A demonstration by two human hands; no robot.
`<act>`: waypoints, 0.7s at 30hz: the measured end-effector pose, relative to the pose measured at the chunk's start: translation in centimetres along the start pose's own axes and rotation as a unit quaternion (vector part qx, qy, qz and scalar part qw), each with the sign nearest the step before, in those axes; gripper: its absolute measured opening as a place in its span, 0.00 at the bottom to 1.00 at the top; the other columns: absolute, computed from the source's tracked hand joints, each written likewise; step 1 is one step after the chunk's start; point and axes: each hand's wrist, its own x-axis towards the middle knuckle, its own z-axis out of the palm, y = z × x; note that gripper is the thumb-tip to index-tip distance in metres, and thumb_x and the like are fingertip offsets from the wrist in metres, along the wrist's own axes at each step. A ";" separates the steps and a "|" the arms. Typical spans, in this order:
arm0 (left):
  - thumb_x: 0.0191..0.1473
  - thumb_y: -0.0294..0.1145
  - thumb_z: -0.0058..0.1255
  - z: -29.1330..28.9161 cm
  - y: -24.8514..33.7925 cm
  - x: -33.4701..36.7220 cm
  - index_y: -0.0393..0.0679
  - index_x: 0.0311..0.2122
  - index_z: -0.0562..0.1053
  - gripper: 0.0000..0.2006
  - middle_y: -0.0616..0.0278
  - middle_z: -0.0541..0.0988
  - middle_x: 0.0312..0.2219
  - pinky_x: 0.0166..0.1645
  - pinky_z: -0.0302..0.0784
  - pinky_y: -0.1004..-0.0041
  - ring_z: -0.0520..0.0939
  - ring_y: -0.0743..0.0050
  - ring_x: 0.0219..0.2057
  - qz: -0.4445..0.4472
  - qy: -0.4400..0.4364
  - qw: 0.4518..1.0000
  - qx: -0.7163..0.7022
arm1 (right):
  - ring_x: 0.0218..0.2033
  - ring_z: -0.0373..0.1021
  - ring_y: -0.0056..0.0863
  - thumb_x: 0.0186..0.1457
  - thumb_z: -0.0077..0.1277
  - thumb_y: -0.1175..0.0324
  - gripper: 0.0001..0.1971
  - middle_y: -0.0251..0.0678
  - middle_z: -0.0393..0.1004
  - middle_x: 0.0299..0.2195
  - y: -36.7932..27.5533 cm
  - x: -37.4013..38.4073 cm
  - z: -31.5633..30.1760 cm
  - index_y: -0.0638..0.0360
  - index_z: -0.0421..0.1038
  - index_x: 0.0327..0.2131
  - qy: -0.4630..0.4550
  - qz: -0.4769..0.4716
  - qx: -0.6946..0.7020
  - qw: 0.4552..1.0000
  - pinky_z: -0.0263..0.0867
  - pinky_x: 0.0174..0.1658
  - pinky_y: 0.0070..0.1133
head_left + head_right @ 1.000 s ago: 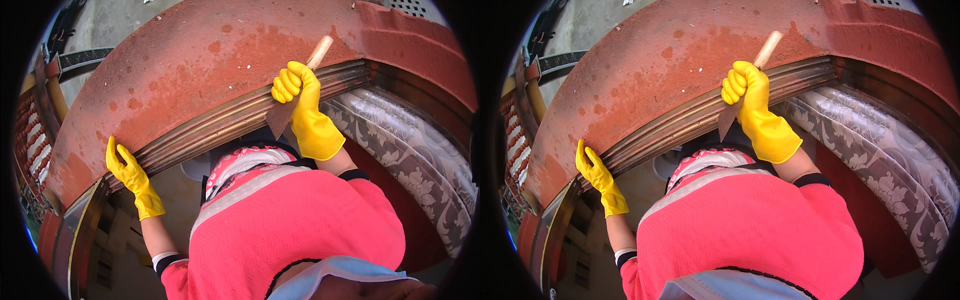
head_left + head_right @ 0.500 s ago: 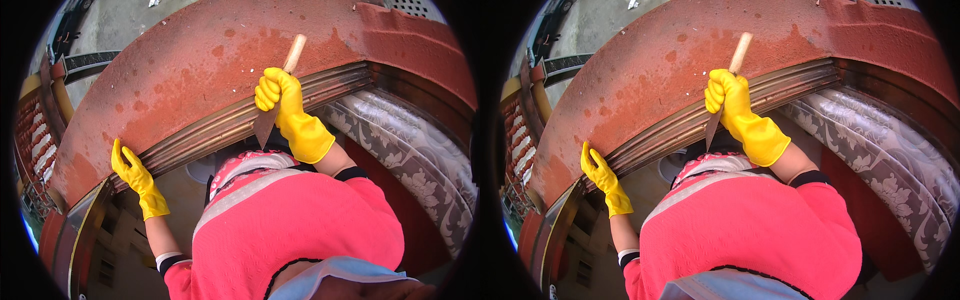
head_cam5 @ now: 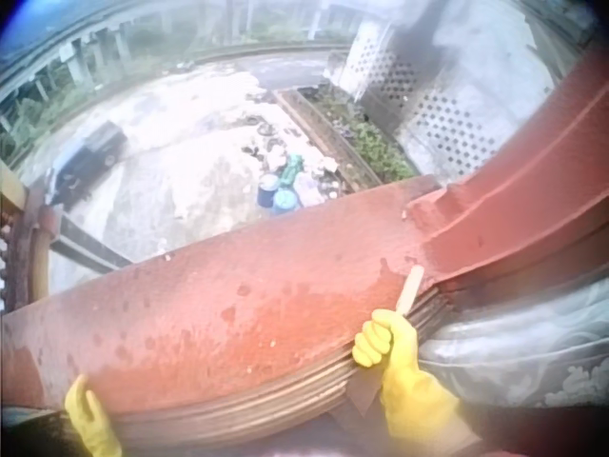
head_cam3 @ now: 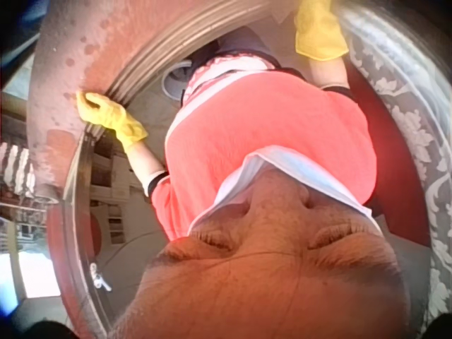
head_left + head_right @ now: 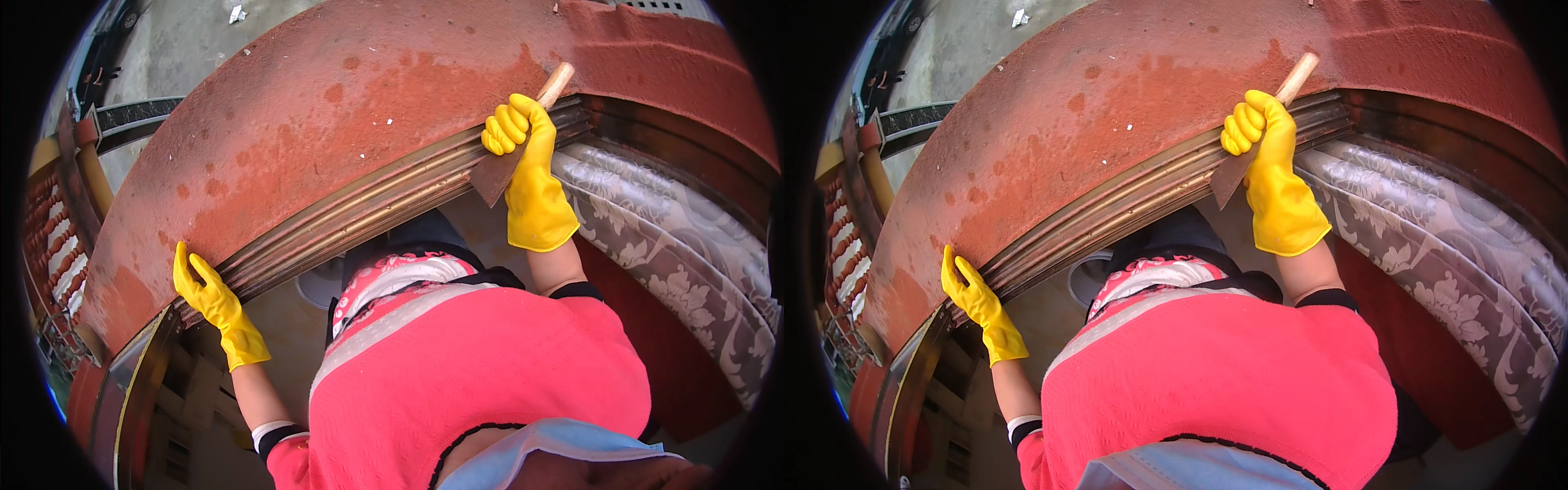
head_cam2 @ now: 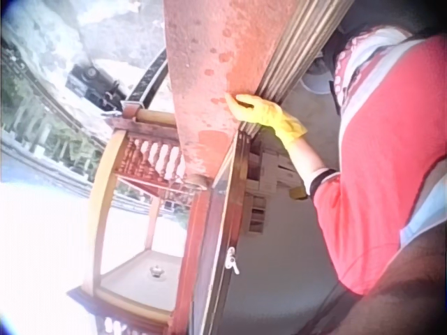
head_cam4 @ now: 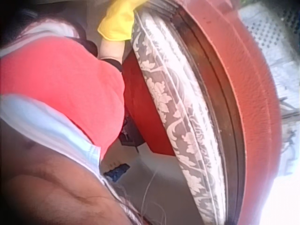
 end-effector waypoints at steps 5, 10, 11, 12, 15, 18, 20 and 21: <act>0.64 0.31 0.49 0.1 0.2 -0.4 0.40 0.55 0.73 0.16 0.56 0.76 0.51 0.61 0.64 0.67 0.74 0.62 0.53 -0.018 0.000 1.000 -0.009 | 0.11 0.42 0.20 0.62 0.41 0.63 0.25 0.23 0.43 0.10 -3.6 1.4 -4.1 0.44 0.43 0.12 -0.020 -0.038 0.040 0.998 0.44 0.18 0.22; 0.64 0.32 0.49 0.1 -0.2 0.2 0.40 0.55 0.73 0.16 0.55 0.75 0.52 0.61 0.64 0.67 0.73 0.62 0.53 -0.002 -0.007 1.000 0.002 | 0.11 0.43 0.22 0.61 0.42 0.64 0.25 0.25 0.44 0.09 -0.2 0.4 0.4 0.46 0.45 0.12 -0.027 0.014 -0.034 0.999 0.45 0.18 0.23; 0.64 0.32 0.49 0.0 -0.3 0.3 0.40 0.55 0.73 0.16 0.55 0.75 0.52 0.61 0.64 0.67 0.73 0.62 0.53 -0.002 -0.005 1.000 0.003 | 0.11 0.43 0.22 0.61 0.42 0.64 0.24 0.25 0.45 0.09 -1.4 1.0 -0.2 0.46 0.45 0.12 -0.024 0.007 -0.057 0.998 0.45 0.18 0.24; 0.64 0.33 0.49 0.0 -0.3 -0.2 0.40 0.55 0.73 0.16 0.55 0.75 0.52 0.61 0.64 0.67 0.73 0.62 0.53 -0.005 -0.009 1.000 0.004 | 0.11 0.43 0.22 0.61 0.42 0.64 0.24 0.25 0.45 0.10 -3.6 1.9 -1.7 0.45 0.45 0.13 -0.019 -0.023 -0.054 0.998 0.44 0.18 0.24; 0.65 0.32 0.49 0.0 0.1 -0.3 0.39 0.55 0.72 0.16 0.55 0.75 0.53 0.62 0.64 0.68 0.73 0.63 0.54 -0.025 -0.013 0.999 -0.026 | 0.11 0.42 0.20 0.61 0.41 0.64 0.24 0.24 0.45 0.10 -8.4 2.5 -4.9 0.45 0.45 0.13 0.019 -0.095 -0.066 0.993 0.44 0.18 0.23; 0.65 0.32 0.49 0.0 0.1 -0.2 0.38 0.55 0.72 0.16 0.55 0.75 0.53 0.62 0.64 0.68 0.73 0.64 0.54 -0.017 -0.020 1.000 -0.008 | 0.11 0.42 0.21 0.61 0.41 0.64 0.24 0.25 0.45 0.10 -8.9 2.7 -5.4 0.45 0.44 0.13 0.002 -0.108 -0.067 0.992 0.44 0.18 0.23; 0.65 0.32 0.48 0.1 -0.4 -0.1 0.38 0.55 0.72 0.16 0.55 0.75 0.53 0.62 0.64 0.68 0.74 0.64 0.54 -0.007 -0.021 1.000 0.000 | 0.11 0.42 0.21 0.61 0.41 0.64 0.24 0.25 0.45 0.10 -9.0 2.7 -5.3 0.45 0.44 0.12 0.012 -0.138 -0.093 0.986 0.44 0.18 0.23; 0.65 0.32 0.48 0.1 -0.2 -0.1 0.38 0.55 0.72 0.16 0.55 0.75 0.53 0.62 0.64 0.68 0.74 0.64 0.53 -0.012 -0.022 1.000 -0.013 | 0.11 0.42 0.21 0.61 0.41 0.65 0.24 0.25 0.45 0.10 -9.3 2.7 -5.5 0.45 0.44 0.12 0.028 -0.155 -0.099 0.983 0.44 0.18 0.23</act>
